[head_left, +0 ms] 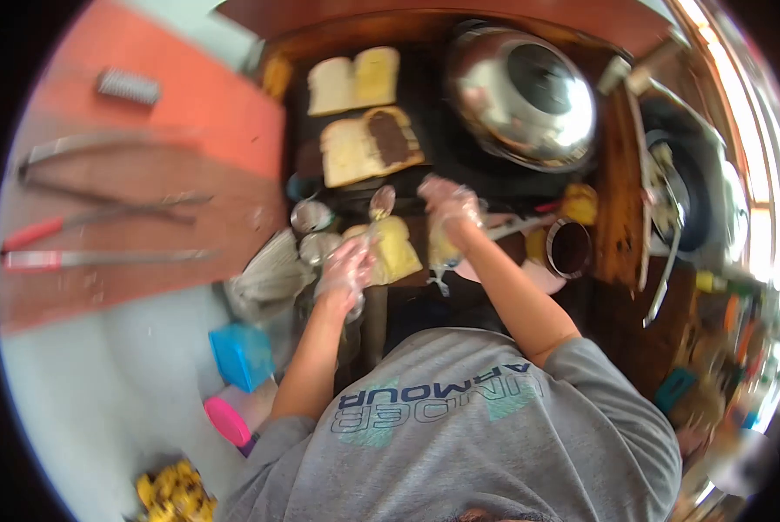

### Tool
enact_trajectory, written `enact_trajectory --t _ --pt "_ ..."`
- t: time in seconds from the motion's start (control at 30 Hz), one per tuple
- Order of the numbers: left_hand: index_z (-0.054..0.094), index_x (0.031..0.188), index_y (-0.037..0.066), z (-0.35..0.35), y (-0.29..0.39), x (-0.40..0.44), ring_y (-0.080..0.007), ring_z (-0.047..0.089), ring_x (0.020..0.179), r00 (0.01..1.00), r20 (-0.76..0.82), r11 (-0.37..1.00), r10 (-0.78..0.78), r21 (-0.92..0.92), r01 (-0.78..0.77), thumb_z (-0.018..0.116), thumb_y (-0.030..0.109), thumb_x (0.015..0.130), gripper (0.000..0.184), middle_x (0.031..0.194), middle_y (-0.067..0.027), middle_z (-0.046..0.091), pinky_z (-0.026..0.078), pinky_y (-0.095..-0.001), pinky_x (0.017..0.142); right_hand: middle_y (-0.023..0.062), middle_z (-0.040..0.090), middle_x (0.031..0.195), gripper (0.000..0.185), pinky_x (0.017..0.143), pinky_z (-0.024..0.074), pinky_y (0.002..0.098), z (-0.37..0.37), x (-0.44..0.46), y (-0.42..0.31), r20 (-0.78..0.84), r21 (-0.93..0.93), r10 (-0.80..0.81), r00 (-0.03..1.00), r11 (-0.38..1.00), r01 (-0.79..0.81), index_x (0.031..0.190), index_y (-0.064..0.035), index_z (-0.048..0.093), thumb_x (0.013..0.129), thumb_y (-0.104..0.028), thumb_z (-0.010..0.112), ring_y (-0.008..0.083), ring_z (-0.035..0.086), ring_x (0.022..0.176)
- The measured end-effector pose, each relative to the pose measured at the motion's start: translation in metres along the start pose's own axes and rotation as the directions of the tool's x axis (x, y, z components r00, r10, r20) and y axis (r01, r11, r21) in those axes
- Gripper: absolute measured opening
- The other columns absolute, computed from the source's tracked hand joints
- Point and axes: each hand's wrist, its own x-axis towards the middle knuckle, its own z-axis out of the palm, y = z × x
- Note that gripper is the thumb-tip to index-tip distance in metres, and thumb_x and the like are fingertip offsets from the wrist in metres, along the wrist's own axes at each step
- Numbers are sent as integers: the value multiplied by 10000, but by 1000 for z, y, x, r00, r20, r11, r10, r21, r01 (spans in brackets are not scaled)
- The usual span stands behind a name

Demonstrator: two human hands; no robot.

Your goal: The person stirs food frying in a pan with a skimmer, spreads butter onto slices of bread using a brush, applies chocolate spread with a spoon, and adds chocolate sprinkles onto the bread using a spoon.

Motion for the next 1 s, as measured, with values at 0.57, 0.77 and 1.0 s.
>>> enact_trajectory --t 0.57,0.77,1.0 --pt "731 815 93 355 -148 62 -359 711 834 506 862 -612 -29 385 -691 541 230 923 258 860 -160 732 550 -501 740 94 742 944 248 602 494 288 -374 -183 61 -619 137 145 772 988 -76 1092 -44 707 956 -251 693 117 615 697" --pt "747 871 63 377 -138 47 -371 731 909 687 724 -642 -65 497 -584 547 161 907 225 932 -194 745 586 -492 786 221 722 976 412 841 542 469 -515 -138 41 -660 -746 -681 318 643 -171 1124 -22 688 918 -376 724 377 706 944" --pt "756 898 35 373 -142 51 -396 728 951 788 615 -603 32 641 -476 554 146 900 231 970 -226 742 588 -488 833 191 715 967 333 758 557 484 -601 -89 15 -622 -765 -415 664 500 -405 997 -109 747 899 -427 749 381 707 896"
